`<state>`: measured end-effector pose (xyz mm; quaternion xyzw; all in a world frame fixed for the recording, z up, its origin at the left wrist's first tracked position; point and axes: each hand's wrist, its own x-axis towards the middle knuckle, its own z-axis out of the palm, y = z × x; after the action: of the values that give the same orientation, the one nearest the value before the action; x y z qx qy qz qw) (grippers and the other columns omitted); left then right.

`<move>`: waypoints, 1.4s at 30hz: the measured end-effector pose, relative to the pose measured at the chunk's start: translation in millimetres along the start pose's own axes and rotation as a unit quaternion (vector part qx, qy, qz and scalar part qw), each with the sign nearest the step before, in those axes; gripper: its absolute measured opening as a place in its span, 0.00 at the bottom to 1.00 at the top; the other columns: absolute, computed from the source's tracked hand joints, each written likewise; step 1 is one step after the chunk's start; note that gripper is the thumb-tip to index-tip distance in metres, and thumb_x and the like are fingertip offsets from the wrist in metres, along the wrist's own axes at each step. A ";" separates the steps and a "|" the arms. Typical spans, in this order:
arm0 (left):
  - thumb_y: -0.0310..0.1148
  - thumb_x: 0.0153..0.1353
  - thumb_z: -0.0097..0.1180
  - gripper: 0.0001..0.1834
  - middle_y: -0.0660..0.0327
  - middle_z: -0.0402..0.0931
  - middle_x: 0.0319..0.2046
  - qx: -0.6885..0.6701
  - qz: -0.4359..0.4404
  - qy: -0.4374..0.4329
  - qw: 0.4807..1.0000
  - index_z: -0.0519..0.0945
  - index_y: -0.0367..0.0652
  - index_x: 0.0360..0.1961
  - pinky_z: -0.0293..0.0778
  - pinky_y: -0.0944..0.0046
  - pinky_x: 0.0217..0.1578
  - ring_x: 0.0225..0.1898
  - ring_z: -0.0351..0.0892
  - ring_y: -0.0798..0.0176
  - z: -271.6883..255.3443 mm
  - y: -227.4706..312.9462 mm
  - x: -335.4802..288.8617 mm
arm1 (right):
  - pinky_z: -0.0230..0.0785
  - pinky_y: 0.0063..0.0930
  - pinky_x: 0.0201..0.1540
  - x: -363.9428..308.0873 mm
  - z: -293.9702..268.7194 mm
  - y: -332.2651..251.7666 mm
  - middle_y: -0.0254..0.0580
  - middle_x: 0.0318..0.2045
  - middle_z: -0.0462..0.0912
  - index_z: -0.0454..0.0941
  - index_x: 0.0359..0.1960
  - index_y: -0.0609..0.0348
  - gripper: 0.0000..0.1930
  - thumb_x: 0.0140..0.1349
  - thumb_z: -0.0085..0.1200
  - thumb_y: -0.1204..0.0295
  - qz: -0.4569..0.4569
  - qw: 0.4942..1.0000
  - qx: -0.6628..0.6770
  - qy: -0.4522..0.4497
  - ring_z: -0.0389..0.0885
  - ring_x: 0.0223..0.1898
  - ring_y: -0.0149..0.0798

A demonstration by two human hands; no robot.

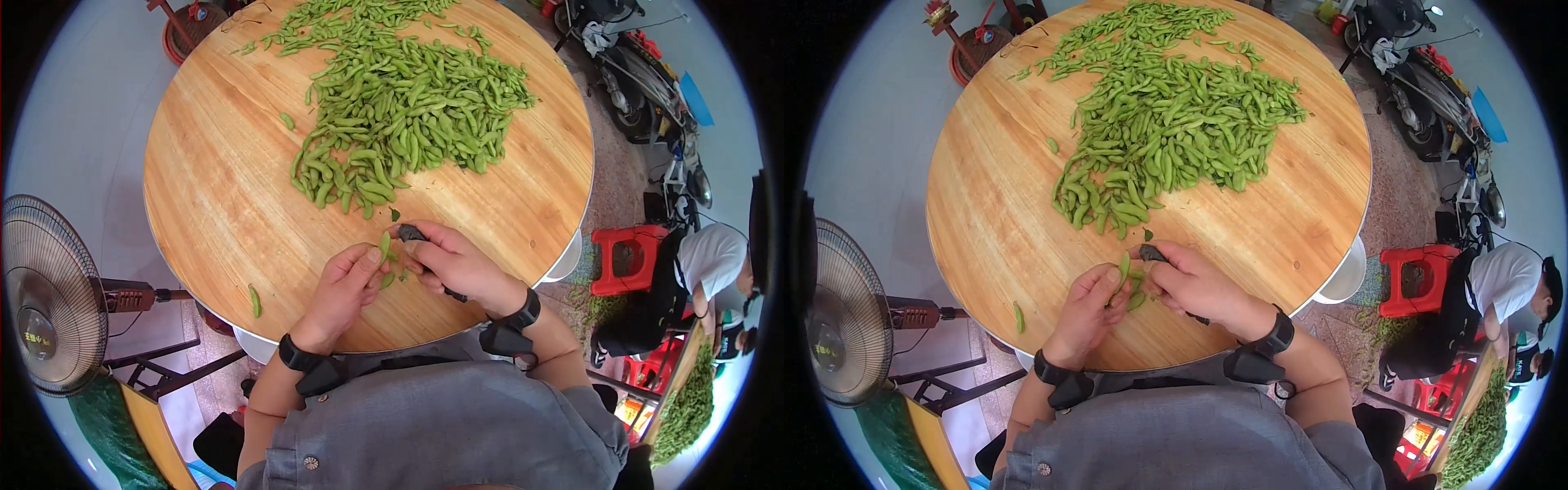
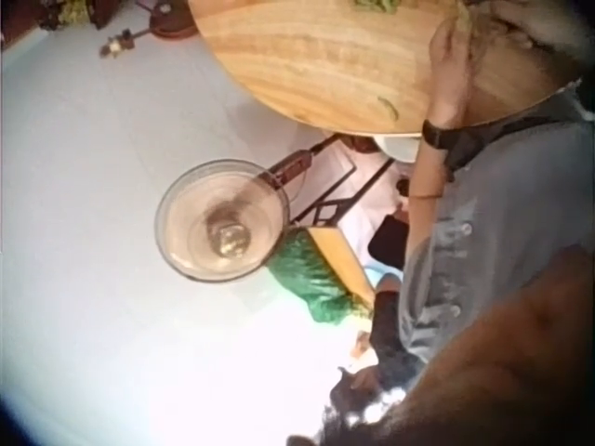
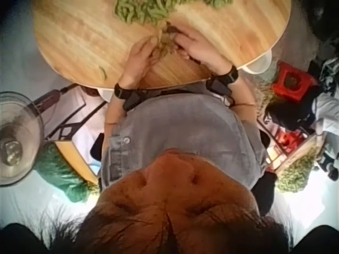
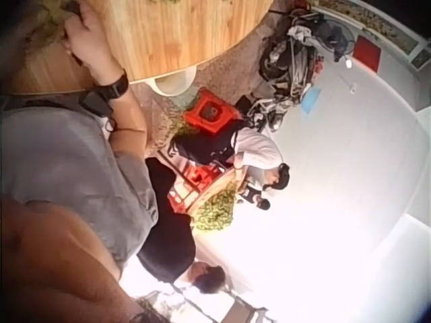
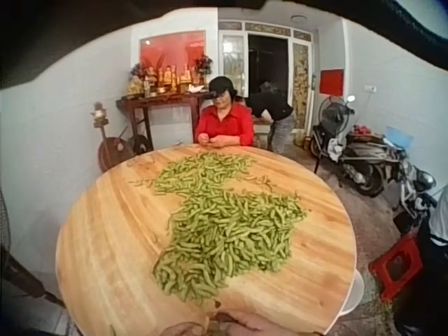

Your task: The person uses shears to trim the ends of edamame pods one by one and then drops the trimmed pods into a white bucket.

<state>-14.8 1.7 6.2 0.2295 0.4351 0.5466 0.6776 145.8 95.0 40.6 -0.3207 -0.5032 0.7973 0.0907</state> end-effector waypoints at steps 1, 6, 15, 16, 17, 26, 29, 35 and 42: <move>0.40 0.65 0.45 0.14 0.73 0.56 0.14 0.001 0.000 0.000 1.000 0.71 0.41 0.29 0.46 0.76 0.14 0.13 0.49 0.79 1.0 0.7 -0.1 | 0.51 0.15 0.17 0.3 -0.3 2.0 0.30 0.22 0.66 0.60 0.58 0.54 0.21 0.62 0.33 0.77 -0.001 1.000 0.000 0.000 0.58 0.15 0.21; 0.39 0.64 0.46 0.13 0.73 0.57 0.14 0.050 0.015 0.026 0.998 0.72 0.41 0.27 0.47 0.76 0.14 0.14 0.51 0.79 0.5 0.8 0.1 | 0.52 0.15 0.16 -4.5 5.1 5.3 0.30 0.22 0.66 0.60 0.58 0.54 0.19 0.64 0.34 0.75 -0.008 1.000 -0.002 -0.011 0.58 0.15 0.21; 0.35 0.64 0.46 0.12 0.73 0.65 0.20 0.162 0.041 0.030 0.985 0.74 0.38 0.30 0.56 0.77 0.20 0.20 0.59 0.80 -4.1 -0.3 -0.2 | 0.49 0.14 0.16 -6.2 3.7 -0.6 0.28 0.21 0.63 0.58 0.60 0.53 0.21 0.63 0.34 0.76 0.017 0.998 0.029 -0.054 0.55 0.15 0.20; 0.35 0.64 0.46 0.12 0.73 0.65 0.20 0.162 0.041 0.030 0.986 0.74 0.38 0.30 0.56 0.77 0.20 0.20 0.59 0.80 -3.4 0.0 -0.2 | 0.49 0.14 0.16 -6.0 2.7 -0.2 0.28 0.21 0.63 0.58 0.60 0.53 0.21 0.63 0.34 0.76 0.018 0.998 0.029 -0.053 0.55 0.15 0.20; 0.34 0.64 0.46 0.11 0.72 0.67 0.21 0.165 0.053 0.027 0.984 0.74 0.37 0.31 0.59 0.77 0.22 0.22 0.61 0.80 -1.9 0.8 -0.5 | 0.48 0.14 0.16 -5.7 1.6 0.8 0.28 0.21 0.63 0.58 0.60 0.52 0.22 0.63 0.34 0.76 0.029 0.996 0.057 -0.058 0.55 0.15 0.19; 0.30 0.63 0.46 0.09 0.67 0.69 0.22 0.326 0.188 0.006 0.926 0.74 0.35 0.32 0.63 0.76 0.26 0.25 0.65 0.77 -9.1 -6.0 3.7 | 0.45 0.13 0.16 -3.8 0.7 1.6 0.26 0.20 0.60 0.58 0.60 0.49 0.22 0.63 0.35 0.76 0.062 0.987 0.126 -0.075 0.53 0.15 0.19; 0.33 0.64 0.45 0.10 0.68 0.66 0.19 0.154 0.086 -0.005 0.984 0.73 0.38 0.31 0.58 0.75 0.19 0.20 0.61 0.77 -6.9 -1.7 -0.1 | 0.44 0.13 0.16 -3.2 -2.9 2.0 0.26 0.20 0.60 0.59 0.59 0.49 0.21 0.63 0.35 0.76 0.081 0.974 0.188 -0.098 0.53 0.14 0.19; 0.43 0.66 0.39 0.16 0.70 0.59 0.16 -0.218 -0.090 -0.086 0.968 0.69 0.42 0.31 0.47 0.76 0.12 0.13 0.52 0.77 -4.5 -5.1 -0.5 | 0.44 0.12 0.15 -6.9 -1.5 8.5 0.25 0.21 0.61 0.61 0.58 0.49 0.20 0.63 0.36 0.75 0.077 0.948 0.283 -0.125 0.52 0.14 0.18; 0.43 0.67 0.37 0.16 0.69 0.59 0.16 -0.213 -0.119 -0.064 0.968 0.67 0.43 0.30 0.48 0.76 0.12 0.13 0.52 0.76 -0.6 -13.5 3.6 | 0.46 0.13 0.15 1.1 -10.8 9.9 0.24 0.18 0.61 0.68 0.36 0.55 0.05 0.64 0.42 0.69 0.034 0.988 0.145 -0.031 0.54 0.14 0.18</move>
<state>-7.9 0.9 -6.0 0.0608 0.2885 0.5260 0.7977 153.2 98.8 28.5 -0.2962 -0.3735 0.8741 0.0932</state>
